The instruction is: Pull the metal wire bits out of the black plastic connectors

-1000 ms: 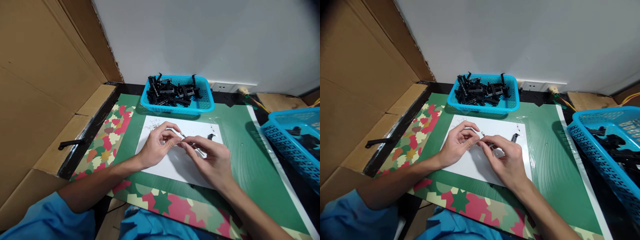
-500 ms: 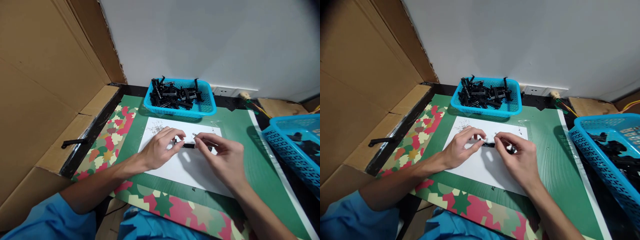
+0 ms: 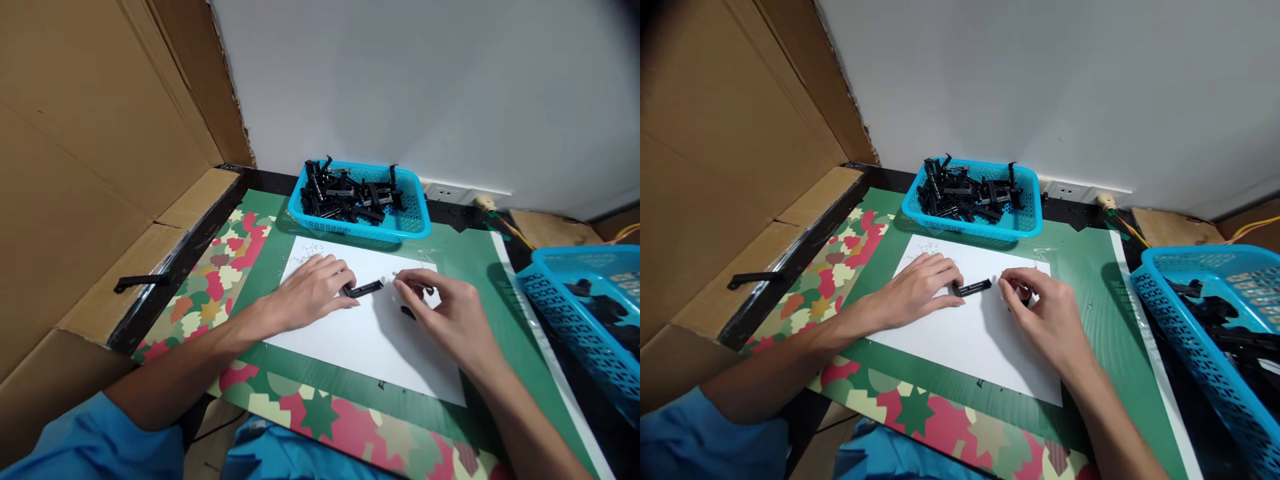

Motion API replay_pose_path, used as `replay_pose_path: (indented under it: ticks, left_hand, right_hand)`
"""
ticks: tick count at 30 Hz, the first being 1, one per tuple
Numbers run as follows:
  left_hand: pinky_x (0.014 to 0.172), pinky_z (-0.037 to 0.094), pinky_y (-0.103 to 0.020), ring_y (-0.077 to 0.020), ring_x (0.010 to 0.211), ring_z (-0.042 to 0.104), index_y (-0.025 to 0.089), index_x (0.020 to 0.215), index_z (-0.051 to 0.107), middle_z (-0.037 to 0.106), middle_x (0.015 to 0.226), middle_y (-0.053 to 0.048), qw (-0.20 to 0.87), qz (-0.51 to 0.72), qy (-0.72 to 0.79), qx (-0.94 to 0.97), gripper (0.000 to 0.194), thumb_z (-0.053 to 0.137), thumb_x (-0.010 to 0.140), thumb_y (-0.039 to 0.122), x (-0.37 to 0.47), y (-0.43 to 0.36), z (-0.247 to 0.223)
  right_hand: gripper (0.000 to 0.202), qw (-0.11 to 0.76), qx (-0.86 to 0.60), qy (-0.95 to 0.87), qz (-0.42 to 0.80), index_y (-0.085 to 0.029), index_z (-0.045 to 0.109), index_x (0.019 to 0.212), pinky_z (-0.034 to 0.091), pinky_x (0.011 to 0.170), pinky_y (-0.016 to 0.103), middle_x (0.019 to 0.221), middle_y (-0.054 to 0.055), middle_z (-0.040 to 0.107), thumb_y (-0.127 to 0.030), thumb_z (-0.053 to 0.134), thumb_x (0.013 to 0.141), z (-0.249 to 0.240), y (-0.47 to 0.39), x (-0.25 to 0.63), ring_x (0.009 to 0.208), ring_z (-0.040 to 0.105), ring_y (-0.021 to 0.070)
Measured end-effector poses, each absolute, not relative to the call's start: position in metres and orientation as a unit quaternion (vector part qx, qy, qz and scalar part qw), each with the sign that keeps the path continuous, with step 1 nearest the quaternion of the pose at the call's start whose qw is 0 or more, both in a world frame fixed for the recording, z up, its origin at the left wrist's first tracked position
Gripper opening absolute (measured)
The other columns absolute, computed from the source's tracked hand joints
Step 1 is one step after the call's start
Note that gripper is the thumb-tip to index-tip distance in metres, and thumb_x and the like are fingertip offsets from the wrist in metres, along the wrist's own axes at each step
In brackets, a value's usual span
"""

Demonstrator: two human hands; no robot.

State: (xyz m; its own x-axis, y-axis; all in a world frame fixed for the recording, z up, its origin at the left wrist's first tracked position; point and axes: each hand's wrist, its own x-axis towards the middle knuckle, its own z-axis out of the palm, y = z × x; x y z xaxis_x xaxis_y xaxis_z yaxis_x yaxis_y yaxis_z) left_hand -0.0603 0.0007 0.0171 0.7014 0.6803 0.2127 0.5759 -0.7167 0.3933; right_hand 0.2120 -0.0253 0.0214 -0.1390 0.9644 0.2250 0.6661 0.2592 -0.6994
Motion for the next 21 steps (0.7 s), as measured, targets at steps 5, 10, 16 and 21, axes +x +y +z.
replay_pose_path:
  ticks: [5,10,16,21]
  left_hand:
    - [0.090,0.043,-0.035,-0.0206,0.090,0.062,0.019,0.098,0.058,0.068,0.093,-0.001,0.183,0.201,0.347,0.898,0.031,0.072,0.100,0.047,-0.056,-0.001,0.009]
    - [0.089,0.044,-0.033,-0.0197,0.085,0.062,0.019,0.095,0.056,0.067,0.088,-0.001,0.217,0.202,0.337,0.894,0.032,0.072,0.099,0.047,-0.052,-0.007,0.003]
    - [0.088,0.045,-0.034,-0.0192,0.083,0.062,0.019,0.097,0.060,0.066,0.086,-0.001,0.249,0.202,0.335,0.886,0.026,0.070,0.102,0.042,-0.050,-0.011,0.011]
    - [0.086,0.045,-0.033,-0.0194,0.082,0.062,0.018,0.095,0.061,0.066,0.084,-0.001,0.250,0.203,0.334,0.886,0.022,0.071,0.102,0.037,-0.049,-0.009,0.011]
  right_hand:
    - [0.018,0.274,-0.541,-0.769,0.202,-0.022,0.079,0.099,0.051,0.069,0.036,0.096,0.006,0.080,-0.035,0.066,0.099,0.019,-0.023,0.211,0.073,0.066,0.0217]
    - [0.018,0.255,-0.539,-0.781,0.185,-0.023,0.081,0.100,0.052,0.072,0.038,0.094,0.006,0.081,-0.034,0.066,0.099,0.014,-0.024,0.209,0.076,0.069,0.0240]
    - [0.015,0.248,-0.555,-0.769,0.198,-0.022,0.082,0.098,0.050,0.069,0.035,0.090,0.005,0.080,-0.029,0.068,0.097,0.016,-0.025,0.208,0.069,0.066,0.0207]
    - [0.016,0.232,-0.552,-0.775,0.203,-0.021,0.081,0.097,0.048,0.068,0.033,0.089,0.004,0.079,-0.025,0.066,0.097,0.020,-0.025,0.205,0.069,0.065,0.0187]
